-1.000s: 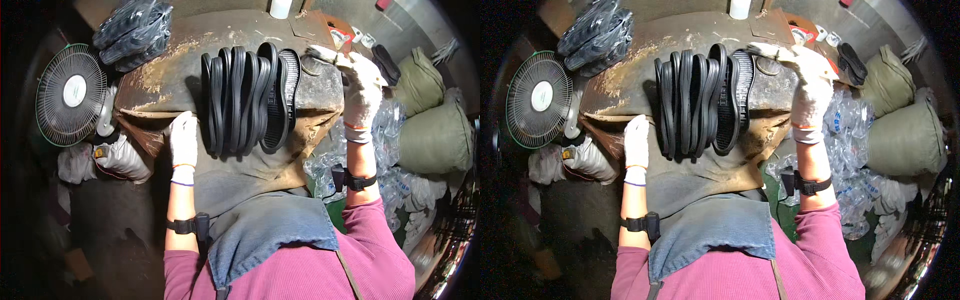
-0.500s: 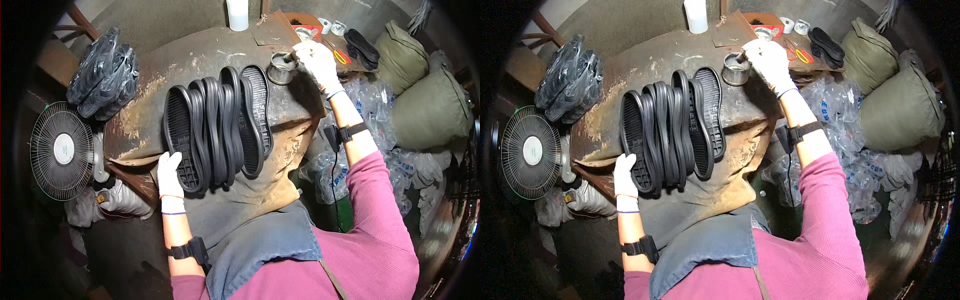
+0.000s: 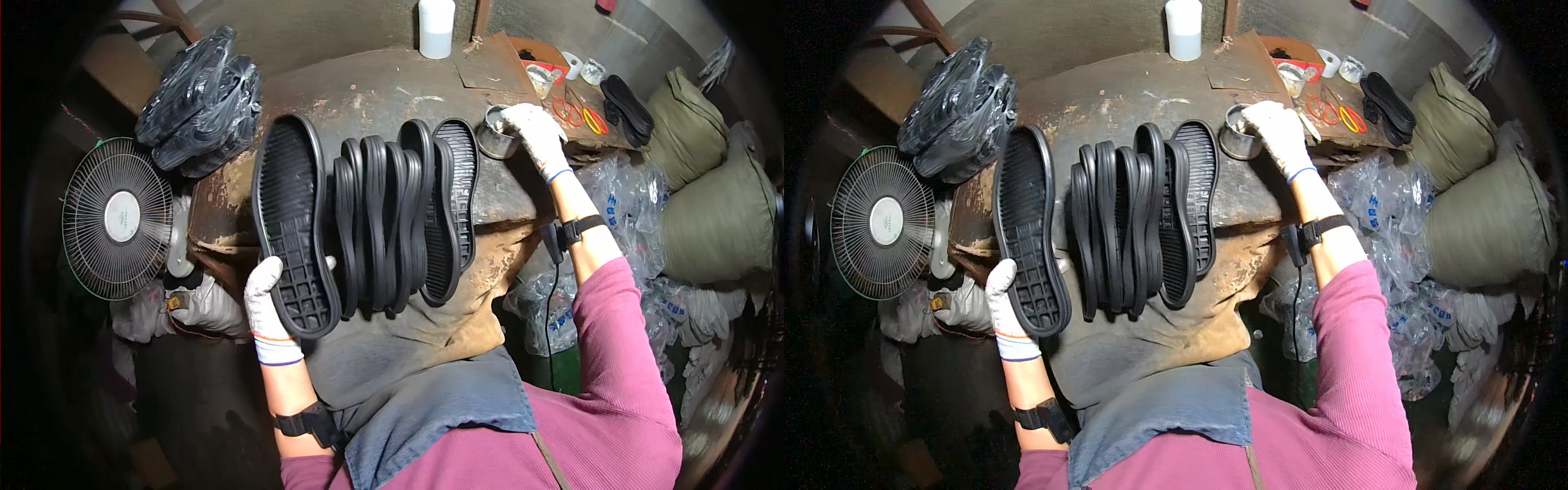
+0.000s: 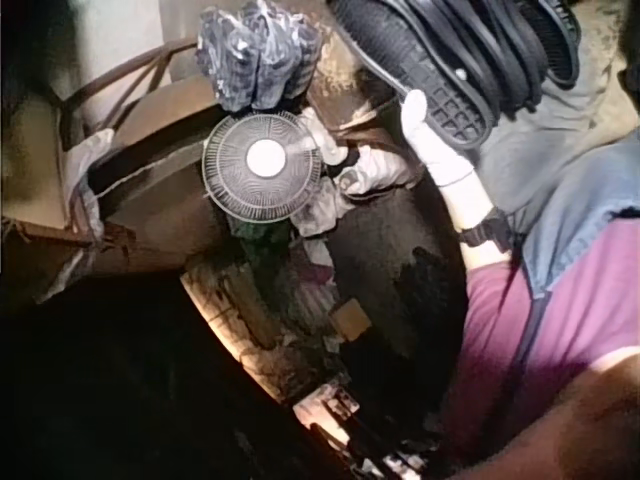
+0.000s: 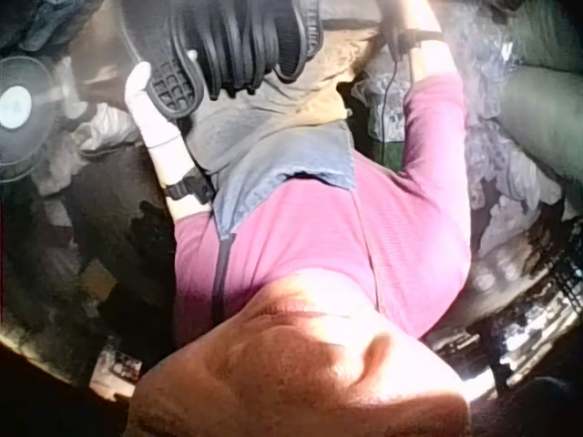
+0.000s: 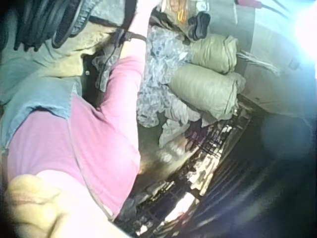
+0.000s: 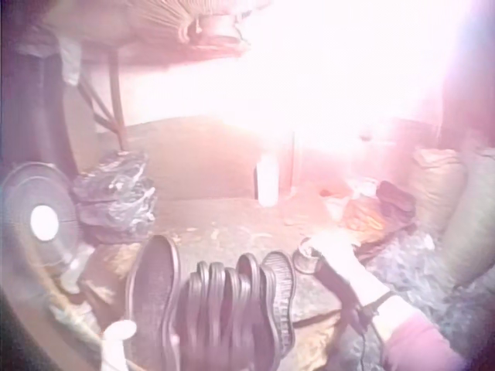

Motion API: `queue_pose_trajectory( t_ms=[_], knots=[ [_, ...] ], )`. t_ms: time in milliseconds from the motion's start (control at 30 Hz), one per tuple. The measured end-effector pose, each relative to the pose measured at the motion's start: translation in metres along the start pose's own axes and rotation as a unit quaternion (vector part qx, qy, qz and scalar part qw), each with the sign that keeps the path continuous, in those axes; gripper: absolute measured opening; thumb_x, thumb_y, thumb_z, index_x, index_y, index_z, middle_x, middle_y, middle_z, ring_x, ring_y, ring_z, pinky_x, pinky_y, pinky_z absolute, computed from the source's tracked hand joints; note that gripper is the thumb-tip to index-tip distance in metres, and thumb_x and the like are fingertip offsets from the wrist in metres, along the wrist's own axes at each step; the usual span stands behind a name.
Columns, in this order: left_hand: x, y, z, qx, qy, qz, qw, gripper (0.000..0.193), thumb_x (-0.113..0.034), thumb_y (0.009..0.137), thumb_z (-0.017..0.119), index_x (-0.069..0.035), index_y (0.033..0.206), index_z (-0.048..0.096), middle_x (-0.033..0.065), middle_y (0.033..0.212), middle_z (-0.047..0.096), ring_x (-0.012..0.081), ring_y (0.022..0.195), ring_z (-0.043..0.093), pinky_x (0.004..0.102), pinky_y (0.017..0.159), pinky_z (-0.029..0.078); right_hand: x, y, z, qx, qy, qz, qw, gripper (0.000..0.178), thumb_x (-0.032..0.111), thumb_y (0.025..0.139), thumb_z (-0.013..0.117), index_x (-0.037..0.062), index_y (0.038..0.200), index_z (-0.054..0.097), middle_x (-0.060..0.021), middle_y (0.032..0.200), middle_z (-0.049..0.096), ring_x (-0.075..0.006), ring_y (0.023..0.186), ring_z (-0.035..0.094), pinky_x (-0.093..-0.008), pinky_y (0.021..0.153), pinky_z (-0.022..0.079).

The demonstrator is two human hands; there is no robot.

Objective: Applying adhesive to the edges and bottom surface of shoe outsoles using a small brush.

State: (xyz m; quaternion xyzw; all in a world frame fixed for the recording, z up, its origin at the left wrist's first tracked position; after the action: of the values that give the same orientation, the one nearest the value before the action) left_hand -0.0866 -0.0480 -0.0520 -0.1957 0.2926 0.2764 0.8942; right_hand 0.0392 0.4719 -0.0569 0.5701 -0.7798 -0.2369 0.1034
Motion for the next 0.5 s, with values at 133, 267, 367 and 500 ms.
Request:
queue_pose_trajectory(
  t_ms=[133, 267, 367, 500],
  knots=[
    [-0.007, 0.011, 0.074, 0.182, -0.162, 0.022, 0.970, 0.088, -0.058, 0.094, 0.067, -0.013, 0.164, 0.039, 0.0218, 0.172, 0.026, 0.0492, 0.157, 0.023, 0.0884, 0.113, 0.009, -0.024, -0.028, -0.028, -0.193, 0.338, 0.155, 0.908, 0.027, 0.016, 0.101, 0.057, 0.0022, 0.114, 0.077, -0.0122, 0.109, 0.076, -0.0221, 0.103, 0.071, -0.0350, 0.096, 0.054],
    [-0.008, 0.013, 0.121, 0.231, -0.182, 0.051, 0.954, 0.093, -0.062, 0.096, 0.064, -0.016, 0.169, 0.026, 0.0240, 0.173, 0.022, 0.0513, 0.157, 0.020, 0.0907, 0.110, 0.011, -0.047, -0.047, -0.018, -0.237, 0.561, 0.298, 0.735, 0.029, 0.016, 0.100, 0.059, -0.0015, 0.113, 0.078, -0.0112, 0.111, 0.076, -0.0204, 0.102, 0.070, -0.0333, 0.094, 0.055],
    [0.010, 0.023, 0.151, 0.227, -0.237, 0.012, 0.944, 0.094, -0.058, 0.097, 0.066, -0.002, 0.164, 0.032, 0.0265, 0.167, 0.032, 0.0501, 0.154, 0.028, 0.0882, 0.111, 0.023, -0.069, -0.065, -0.015, -0.253, 0.542, 0.329, 0.731, 0.027, 0.014, 0.099, 0.059, -0.0038, 0.109, 0.077, -0.0109, 0.111, 0.076, -0.0207, 0.099, 0.070, -0.0334, 0.093, 0.055],
    [0.041, 0.050, 0.175, 0.246, -0.252, -0.064, 0.934, 0.088, -0.062, 0.101, 0.057, 0.001, 0.158, 0.038, 0.0273, 0.155, 0.049, 0.0485, 0.136, 0.055, 0.0798, 0.108, 0.041, -0.109, -0.083, -0.031, -0.312, 0.731, 0.302, 0.526, 0.019, 0.009, 0.099, 0.063, -0.0021, 0.103, 0.077, -0.0088, 0.104, 0.077, -0.0216, 0.094, 0.071, -0.0340, 0.087, 0.057]
  ],
)
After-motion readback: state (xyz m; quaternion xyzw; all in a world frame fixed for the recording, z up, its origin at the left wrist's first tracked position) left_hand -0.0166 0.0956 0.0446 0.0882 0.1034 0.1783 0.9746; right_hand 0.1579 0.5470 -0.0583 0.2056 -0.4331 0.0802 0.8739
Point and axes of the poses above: each hand's wrist, its own y-axis towards the middle knuckle, its own z-axis out of the palm, x = y × z, the point moved 8 cm from there along y, towards the middle knuckle
